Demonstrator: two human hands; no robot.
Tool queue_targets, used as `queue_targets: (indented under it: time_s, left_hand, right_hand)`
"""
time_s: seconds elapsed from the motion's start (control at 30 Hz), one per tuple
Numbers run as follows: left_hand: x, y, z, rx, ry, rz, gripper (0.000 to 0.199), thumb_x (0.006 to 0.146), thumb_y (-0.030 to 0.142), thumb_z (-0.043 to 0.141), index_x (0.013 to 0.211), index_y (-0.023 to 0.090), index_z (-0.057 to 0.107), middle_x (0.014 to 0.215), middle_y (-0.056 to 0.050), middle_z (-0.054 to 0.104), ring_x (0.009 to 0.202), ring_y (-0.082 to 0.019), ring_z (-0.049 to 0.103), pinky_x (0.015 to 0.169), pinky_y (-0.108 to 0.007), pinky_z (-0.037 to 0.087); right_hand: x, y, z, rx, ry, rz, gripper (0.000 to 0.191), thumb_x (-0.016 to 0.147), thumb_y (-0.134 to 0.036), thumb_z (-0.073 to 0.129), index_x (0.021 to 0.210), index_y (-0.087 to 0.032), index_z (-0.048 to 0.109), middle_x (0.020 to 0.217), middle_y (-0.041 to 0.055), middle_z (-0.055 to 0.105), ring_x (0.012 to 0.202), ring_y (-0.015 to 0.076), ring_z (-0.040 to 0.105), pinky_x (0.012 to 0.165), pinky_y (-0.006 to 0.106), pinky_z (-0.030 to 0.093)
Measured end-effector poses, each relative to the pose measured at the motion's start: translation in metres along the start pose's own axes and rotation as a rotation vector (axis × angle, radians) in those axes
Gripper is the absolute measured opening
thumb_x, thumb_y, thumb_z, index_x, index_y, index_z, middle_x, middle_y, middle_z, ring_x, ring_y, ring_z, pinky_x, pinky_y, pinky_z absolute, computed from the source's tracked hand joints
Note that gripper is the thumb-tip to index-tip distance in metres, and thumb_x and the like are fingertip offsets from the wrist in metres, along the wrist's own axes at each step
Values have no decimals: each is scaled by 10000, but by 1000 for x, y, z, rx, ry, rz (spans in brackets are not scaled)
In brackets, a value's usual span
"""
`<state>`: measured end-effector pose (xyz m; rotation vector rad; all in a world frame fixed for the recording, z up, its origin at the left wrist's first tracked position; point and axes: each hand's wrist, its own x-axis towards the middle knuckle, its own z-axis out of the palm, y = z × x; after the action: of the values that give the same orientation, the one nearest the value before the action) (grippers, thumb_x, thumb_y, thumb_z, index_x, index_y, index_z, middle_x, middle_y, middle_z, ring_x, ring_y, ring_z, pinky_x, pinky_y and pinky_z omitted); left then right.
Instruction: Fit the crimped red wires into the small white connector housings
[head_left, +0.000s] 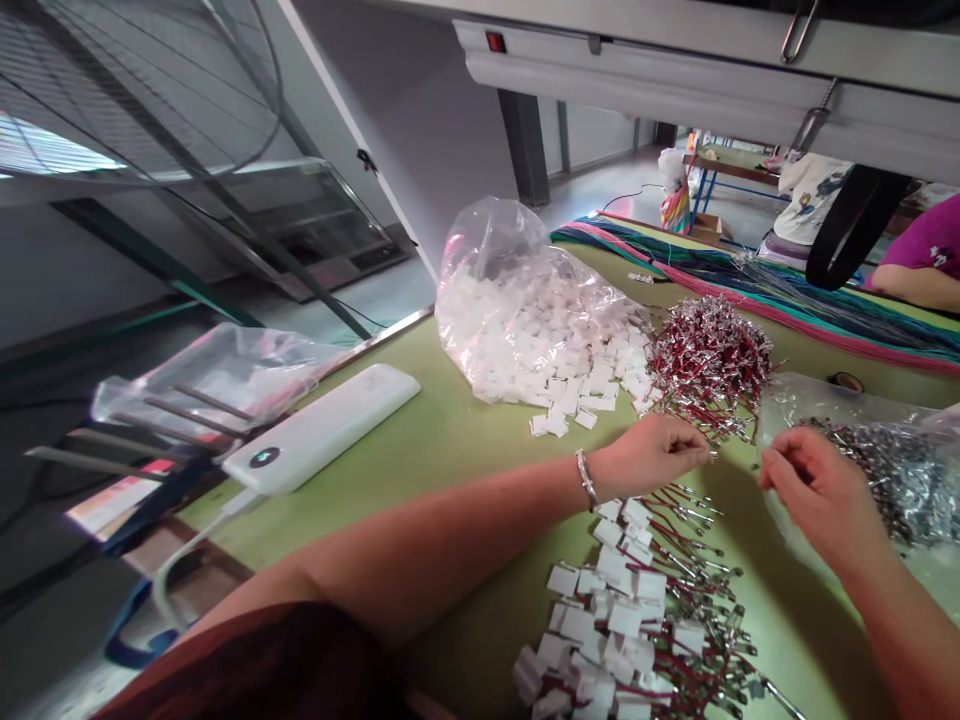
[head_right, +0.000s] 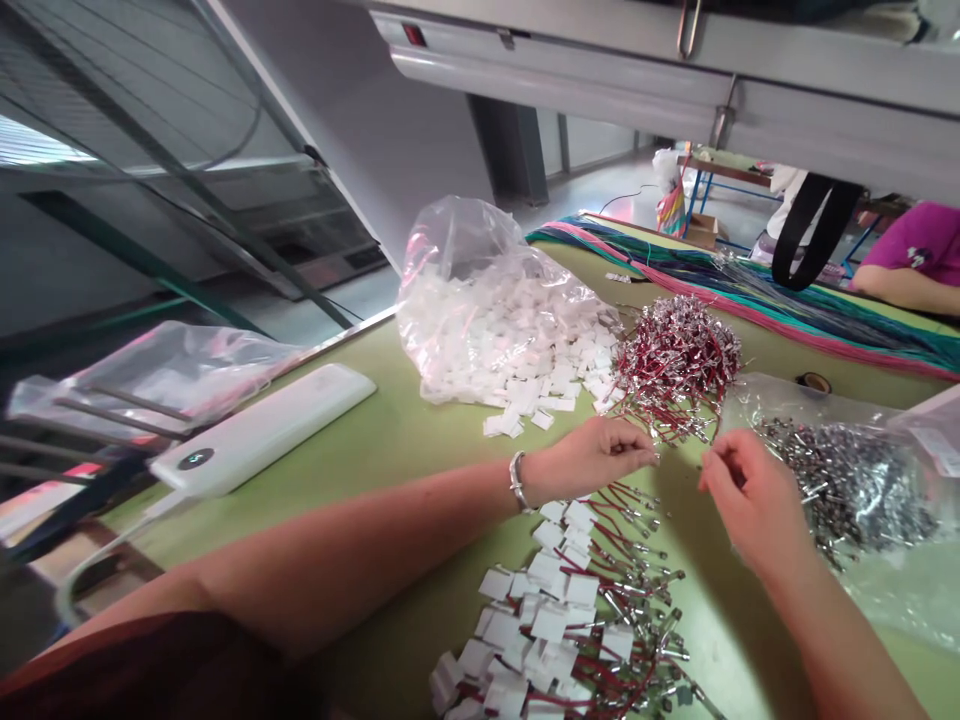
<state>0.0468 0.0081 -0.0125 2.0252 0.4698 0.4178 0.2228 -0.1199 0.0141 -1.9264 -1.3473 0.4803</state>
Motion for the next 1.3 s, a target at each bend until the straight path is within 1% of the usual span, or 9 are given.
queue_targets:
  time_s: [0.17, 0.4, 0.63, 0.73, 0.87, 0.93, 1.0, 1.1, 1.3]
  left_hand:
    - [-3, 7, 3, -97, -19, -29, 203, 875, 267, 513, 803, 145, 659, 691, 11, 628, 633, -79, 529, 614, -204, 446]
    - [-3, 4, 4, -116, 5, 12, 226, 890, 256, 495, 783, 133, 652, 701, 0, 632, 652, -79, 532, 617, -197, 441]
    - [-17, 0, 7, 488, 47, 301, 235, 892, 195, 444, 848, 185, 675, 755, -14, 665, 708, -117, 584, 636, -233, 444]
    - [-16, 4, 4, 670, 5, 335, 232, 888, 184, 452, 835, 193, 677, 760, -17, 665, 711, -131, 584, 609, -243, 429]
    - [-3, 10, -26, 626, -103, 248, 247, 905, 374, 518, 853, 208, 693, 812, -12, 673, 779, -131, 592, 680, -242, 440]
    - [2, 10, -45, 702, -10, 35, 420, 931, 482, 428, 798, 181, 689, 780, -43, 659, 726, -152, 583, 637, -269, 434]
    - [3, 7, -58, 832, 38, -137, 418, 918, 479, 446, 800, 155, 682, 812, -81, 657, 775, -198, 593, 642, -300, 440]
    - [1, -1, -59, 936, 2, -224, 290, 855, 409, 565, 893, 143, 673, 904, -105, 657, 878, -250, 597, 692, -329, 460]
    - [2, -5, -41, 972, -61, -252, 234, 868, 244, 476, 878, 114, 669, 904, -135, 658, 867, -251, 614, 688, -325, 477]
  right_hand:
    - [-9, -6, 29, 551, 15, 94, 237, 808, -416, 629, 882, -193, 602, 757, 40, 677, 604, 140, 596, 552, 280, 520]
    - [-11, -2, 39, 634, -40, 103, 189, 772, -370, 683, 863, -205, 680, 695, 5, 658, 571, 124, 584, 540, 267, 517]
    - [-17, -7, 38, 590, -203, 203, 310, 730, -482, 683, 760, -175, 647, 617, 13, 641, 484, 111, 552, 462, 247, 474]
    - [-18, -8, 38, 559, -224, 237, 338, 728, -512, 661, 739, -176, 622, 626, 20, 645, 481, 115, 551, 455, 249, 468]
    - [-14, 0, 35, 357, -192, 152, 285, 772, -476, 599, 786, -194, 643, 691, 29, 671, 527, 134, 560, 457, 253, 452]
    - [-12, 4, 33, 195, -176, 67, 240, 795, -432, 570, 801, -212, 667, 717, 27, 687, 578, 152, 582, 518, 277, 472]
    - [-11, 7, 32, 59, -193, -44, 190, 790, -379, 575, 797, -232, 694, 780, 32, 710, 685, 181, 624, 651, 321, 505]
    - [-9, 7, 27, -21, -189, -152, 168, 784, -352, 583, 804, -256, 720, 880, 40, 726, 821, 210, 649, 772, 355, 503]
    - [10, 22, -25, -168, 108, -6, 283, 783, -462, 565, 845, -230, 715, 787, 30, 726, 680, 210, 650, 591, 292, 479]
